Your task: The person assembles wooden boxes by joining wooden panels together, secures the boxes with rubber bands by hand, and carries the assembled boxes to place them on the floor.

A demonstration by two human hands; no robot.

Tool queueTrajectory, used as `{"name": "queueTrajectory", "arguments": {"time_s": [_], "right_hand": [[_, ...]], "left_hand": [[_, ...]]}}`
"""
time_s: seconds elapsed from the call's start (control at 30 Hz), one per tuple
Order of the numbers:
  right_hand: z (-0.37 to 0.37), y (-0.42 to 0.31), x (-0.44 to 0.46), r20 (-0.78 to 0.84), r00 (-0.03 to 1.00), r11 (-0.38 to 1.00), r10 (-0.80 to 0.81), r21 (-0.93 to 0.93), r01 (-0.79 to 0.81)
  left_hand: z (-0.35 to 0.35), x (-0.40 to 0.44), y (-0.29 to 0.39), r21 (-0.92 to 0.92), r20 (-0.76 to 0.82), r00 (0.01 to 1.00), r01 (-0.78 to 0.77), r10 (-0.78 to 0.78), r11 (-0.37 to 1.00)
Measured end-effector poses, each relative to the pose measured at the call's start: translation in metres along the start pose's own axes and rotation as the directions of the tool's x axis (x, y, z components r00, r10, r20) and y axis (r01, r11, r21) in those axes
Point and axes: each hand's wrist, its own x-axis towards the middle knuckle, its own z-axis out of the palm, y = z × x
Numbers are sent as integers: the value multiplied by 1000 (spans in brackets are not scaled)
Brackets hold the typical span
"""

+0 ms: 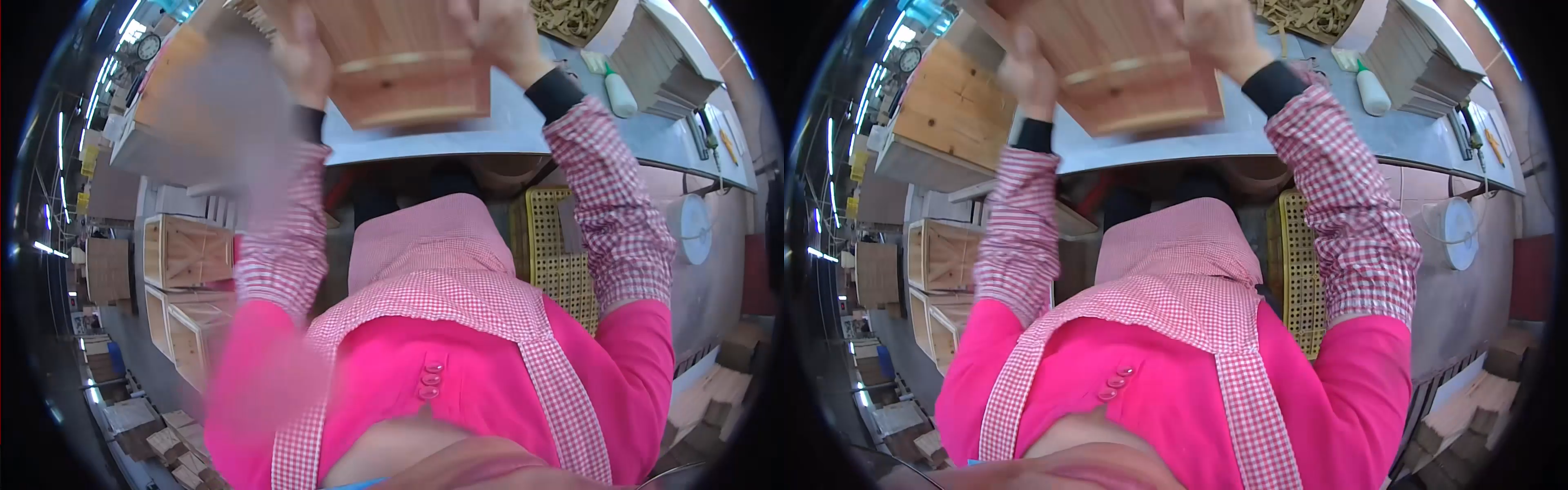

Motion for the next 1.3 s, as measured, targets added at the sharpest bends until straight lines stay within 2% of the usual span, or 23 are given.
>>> {"name": "queueTrajectory", "arguments": {"time_s": [0.07, 0.17, 0.2, 0.27, 0.3, 0.33, 0.37, 0.4, 0.43, 0.53, 0.57, 0.63, 0.7, 0.73, 0.8, 0.83, 0.9, 0.97, 1.0, 1.07, 1.2, 1.27, 1.3], "right_hand": [[17, 13, -22, 38, 996, 989, -77, -126, 82], [22, 7, -30, 52, 990, 968, 133, 207, -141], [17, 0, -24, 53, 987, 968, 150, 198, -157], [6, -3, 3, -108, 993, 983, 36, 183, -15], [5, -7, 2, -171, 985, 984, -11, 175, 41], [10, -7, -2, -168, 986, 986, 0, 167, 28], [14, -6, -8, -51, 999, 995, -11, 103, 17], [16, -3, -14, 68, 998, 999, -14, 35, 12], [21, -2, -22, 72, 997, 1000, 0, 21, -2], [40, -5, -41, -81, 997, 973, -10, 230, 29], [40, 7, -41, -84, 996, 972, 5, 234, 15], [31, 37, -49, 75, 997, 905, -17, 425, -16], [16, 116, -80, 366, 872, 938, 326, -8, -347], [15, 158, -102, 348, 898, 954, 268, -226, -197], [6, 184, -166, 398, 859, 876, 321, -470, -110], [4, 170, -166, 405, 854, 875, 327, -471, -112], [-3, 107, -153, 741, 597, 950, 307, -275, -147], [-15, 47, -173, 625, 778, 998, -65, 59, 36], [-25, 34, -180, 624, 779, 998, -63, 52, 39], [-41, 19, -192, 492, 870, 983, -28, 173, -66], [-40, 72, -174, 656, 754, 984, -24, 149, -99], [-16, 127, -172, 605, 781, 988, 155, -105, -114], [-7, 135, -176, 602, 784, 989, 149, -107, -105]], "left_hand": [[17, -24, -9, -53, -53, 995, -83, 80, 995], [14, -43, 7, -203, -2, 998, 59, -61, 977], [12, -35, 4, -125, -41, 999, -30, 25, 992], [13, -13, -5, 33, -102, 972, -207, 210, 978], [3, -11, -11, 105, -61, 962, -257, 265, 961], [-3, -6, -16, 167, -32, 945, -317, 326, 934], [-3, -9, -17, 155, -21, 945, -319, 326, 935], [-3, -17, -17, 90, -27, 970, -239, 242, 967], [-6, -26, -16, 28, -24, 987, -156, 156, 987], [-15, -42, -14, -122, 1, 995, 97, -97, 988], [-8, -42, -13, -113, 13, 996, 93, -92, 989], [-10, -46, -2, -125, -58, 995, 79, -86, 989], [-9, -44, 1, -132, -104, 990, 77, -91, 988], [-11, -43, 1, -122, -107, 989, 86, -99, 989], [-11, -44, 0, -106, -105, 988, 103, -114, 989], [-12, -44, -3, -103, -97, 988, 111, -121, 988], [-15, -42, -14, -31, -83, 989, 124, -126, 992], [-16, -41, -15, 3, -57, 990, 127, -127, 992], [-13, -39, -11, -42, -58, 992, 112, -114, 993], [-15, -43, -7, -110, -69, 993, 91, -99, 990], [-14, -45, -13, -73, -32, 996, 82, -85, 994], [-14, -45, -20, -86, -14, 995, 101, -103, 991], [-17, -46, -24, -87, 17, 992, 124, -123, 989]]}}
